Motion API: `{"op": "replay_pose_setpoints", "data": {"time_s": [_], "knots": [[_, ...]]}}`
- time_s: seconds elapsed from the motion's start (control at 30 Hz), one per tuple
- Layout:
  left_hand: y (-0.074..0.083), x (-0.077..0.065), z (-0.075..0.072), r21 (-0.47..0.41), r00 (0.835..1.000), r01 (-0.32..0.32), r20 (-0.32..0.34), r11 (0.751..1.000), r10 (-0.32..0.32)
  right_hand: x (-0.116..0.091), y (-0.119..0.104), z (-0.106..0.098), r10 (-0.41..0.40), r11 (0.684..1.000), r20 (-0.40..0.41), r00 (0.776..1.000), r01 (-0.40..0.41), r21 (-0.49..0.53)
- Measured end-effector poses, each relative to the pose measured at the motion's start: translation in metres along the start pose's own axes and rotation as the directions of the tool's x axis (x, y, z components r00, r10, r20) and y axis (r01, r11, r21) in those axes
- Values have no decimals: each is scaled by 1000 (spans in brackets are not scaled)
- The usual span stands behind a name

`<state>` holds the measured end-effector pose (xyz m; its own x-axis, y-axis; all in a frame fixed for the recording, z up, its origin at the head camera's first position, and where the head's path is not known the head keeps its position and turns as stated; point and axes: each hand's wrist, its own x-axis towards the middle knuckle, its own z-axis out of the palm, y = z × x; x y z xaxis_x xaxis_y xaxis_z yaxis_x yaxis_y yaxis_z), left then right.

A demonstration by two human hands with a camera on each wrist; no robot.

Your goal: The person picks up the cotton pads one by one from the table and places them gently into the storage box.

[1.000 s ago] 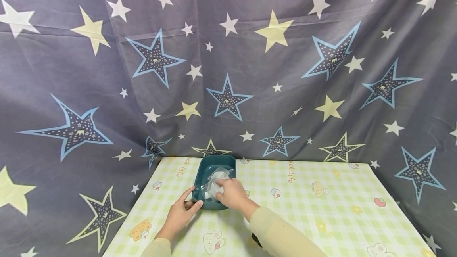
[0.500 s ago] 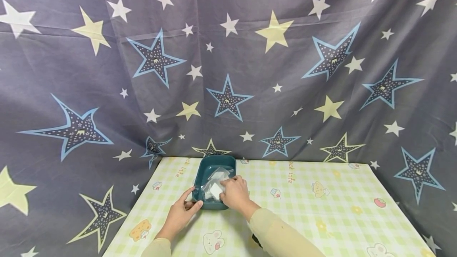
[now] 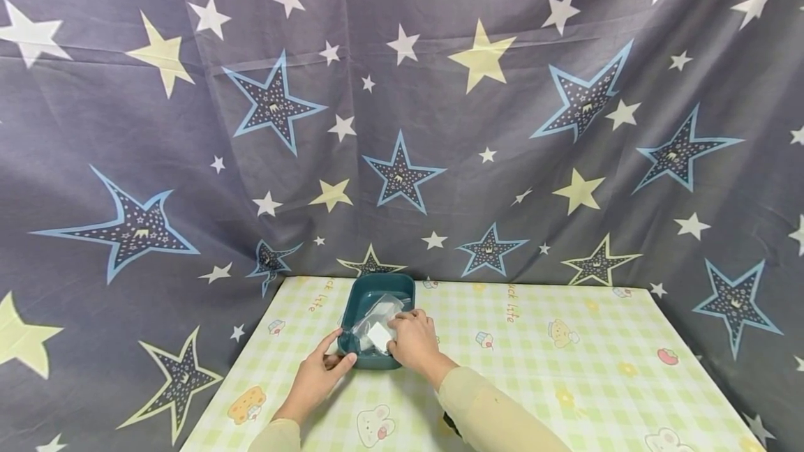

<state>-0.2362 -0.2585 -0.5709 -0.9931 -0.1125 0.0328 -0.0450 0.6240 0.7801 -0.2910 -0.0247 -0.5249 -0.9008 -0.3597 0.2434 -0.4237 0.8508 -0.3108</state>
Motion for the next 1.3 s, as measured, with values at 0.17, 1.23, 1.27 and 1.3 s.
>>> {"op": "replay_pose_setpoints", "data": {"time_s": [0.17,1.23,1.27,1.3], "knots": [[-1,1,1,10,1000,1,0,1000,-1,0,2,1,3,1000,-3,1000,-3,14],[-2,2,3,7,1000,2,-8,1000,-2,-21,55,-14,-5,950,-89,996,32,311],[-2,3,3,9,1000,4,-6,1000,-4,-22,58,-15,5,947,-88,996,24,320],[-3,3,4,12,1000,7,-6,1000,-7,-24,60,-16,15,945,-86,996,14,328]]}}
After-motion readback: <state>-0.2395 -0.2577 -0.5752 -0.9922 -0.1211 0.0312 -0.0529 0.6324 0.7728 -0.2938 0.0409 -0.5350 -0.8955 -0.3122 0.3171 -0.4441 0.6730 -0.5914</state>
